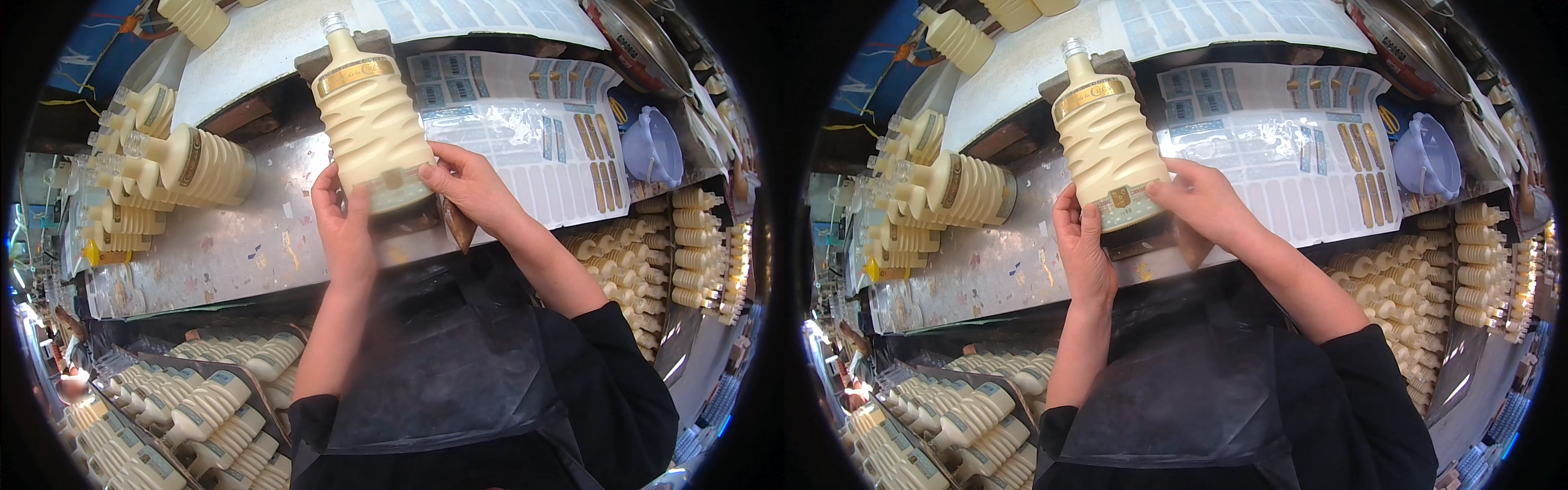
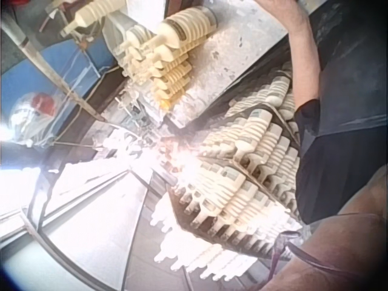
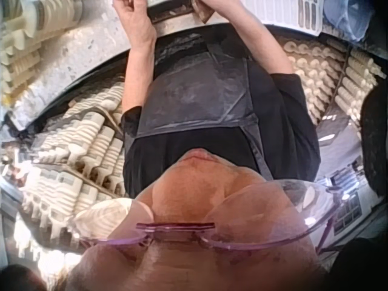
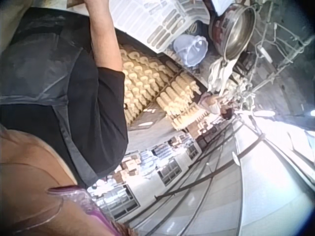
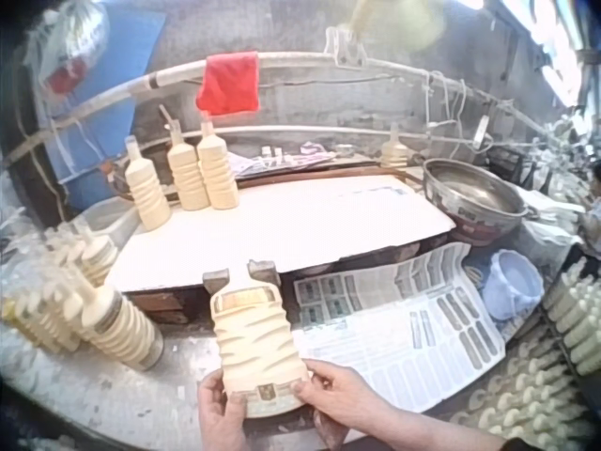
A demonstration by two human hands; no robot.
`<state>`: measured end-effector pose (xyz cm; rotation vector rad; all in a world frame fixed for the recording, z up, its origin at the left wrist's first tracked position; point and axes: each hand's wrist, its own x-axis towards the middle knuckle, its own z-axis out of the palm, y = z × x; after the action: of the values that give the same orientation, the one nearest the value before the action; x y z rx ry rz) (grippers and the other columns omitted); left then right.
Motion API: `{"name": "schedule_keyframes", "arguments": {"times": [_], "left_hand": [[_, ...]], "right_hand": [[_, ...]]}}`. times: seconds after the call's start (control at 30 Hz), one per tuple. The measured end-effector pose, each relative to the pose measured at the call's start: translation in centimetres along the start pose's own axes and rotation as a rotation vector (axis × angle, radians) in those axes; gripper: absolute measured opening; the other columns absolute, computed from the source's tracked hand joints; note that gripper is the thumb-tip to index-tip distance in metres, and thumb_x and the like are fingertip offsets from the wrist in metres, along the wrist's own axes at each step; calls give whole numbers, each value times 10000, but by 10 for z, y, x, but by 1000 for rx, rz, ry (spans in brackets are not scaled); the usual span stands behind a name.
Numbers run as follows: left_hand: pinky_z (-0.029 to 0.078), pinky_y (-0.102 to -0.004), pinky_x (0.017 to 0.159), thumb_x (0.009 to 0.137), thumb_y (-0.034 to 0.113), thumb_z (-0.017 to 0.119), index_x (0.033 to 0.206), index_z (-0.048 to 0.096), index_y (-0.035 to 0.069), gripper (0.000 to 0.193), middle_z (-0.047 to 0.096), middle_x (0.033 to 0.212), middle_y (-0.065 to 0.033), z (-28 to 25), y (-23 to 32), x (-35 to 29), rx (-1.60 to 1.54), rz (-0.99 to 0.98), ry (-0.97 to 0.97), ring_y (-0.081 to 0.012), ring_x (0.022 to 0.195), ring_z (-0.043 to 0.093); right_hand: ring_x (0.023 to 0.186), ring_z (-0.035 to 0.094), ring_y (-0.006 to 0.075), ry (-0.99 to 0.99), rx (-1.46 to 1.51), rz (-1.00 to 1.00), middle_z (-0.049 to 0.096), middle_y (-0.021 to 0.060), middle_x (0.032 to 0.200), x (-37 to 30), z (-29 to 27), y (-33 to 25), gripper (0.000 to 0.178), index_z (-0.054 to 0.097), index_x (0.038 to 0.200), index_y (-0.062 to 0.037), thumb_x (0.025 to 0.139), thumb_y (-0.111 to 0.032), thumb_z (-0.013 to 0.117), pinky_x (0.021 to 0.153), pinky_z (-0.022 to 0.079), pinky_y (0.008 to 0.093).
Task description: The person applies rectangular labels to the necks of cream-colored plastic bottles. They pick up each bottle, place a label on the neck, smooth it down, and set the bottle aside. The process is repeated for multiple bottles.
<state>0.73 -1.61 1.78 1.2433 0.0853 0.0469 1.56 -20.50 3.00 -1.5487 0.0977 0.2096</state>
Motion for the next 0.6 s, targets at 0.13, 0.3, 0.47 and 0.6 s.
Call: {"name": "schedule_keyframes", "arguments": {"times": [0.13, 0.3, 0.47, 0.6], "left_hand": [[404, -355, 1096, 1019, 191, 664, 1431, 414, 25, 510, 498, 1409, -131, -1, -1, 1, -1, 5, 4, -197, 1274, 485], [410, -348, 1089, 1024, 178, 649, 1433, 412, 25, 497, 508, 1388, -128, -1, -1, 0, -12, 6, 1, -194, 1258, 494], [404, -347, 1103, 1041, 175, 616, 1446, 415, 21, 478, 508, 1413, -126, -5, -4, 0, -10, 11, -13, -191, 1281, 495], [399, -351, 1120, 1050, 174, 598, 1471, 421, 15, 484, 501, 1453, -119, -14, -10, 1, -99, 9, -20, -190, 1304, 498]], "right_hand": [[850, 624, 104, -7, 1, 42, 700, 67, 947, -1, -1, -3, 476, 635, 1367, -5, 968, -255, 701, 782, 527, 281], [852, 619, 101, 4, 3, 27, 697, 64, 958, -2, 2, -6, 478, 638, 1365, -1, 968, -262, 700, 783, 524, 281], [803, 579, 46, -49, -81, 46, 689, 29, 1001, -2, -3, -7, 525, 568, 1433, 14, 1032, -309, 668, 723, 493, 211], [1043, 613, 109, -169, 105, 170, 686, 76, 1185, -3, -14, -19, 525, 551, 1451, 19, 1057, -321, 622, 929, 501, 270]]}}
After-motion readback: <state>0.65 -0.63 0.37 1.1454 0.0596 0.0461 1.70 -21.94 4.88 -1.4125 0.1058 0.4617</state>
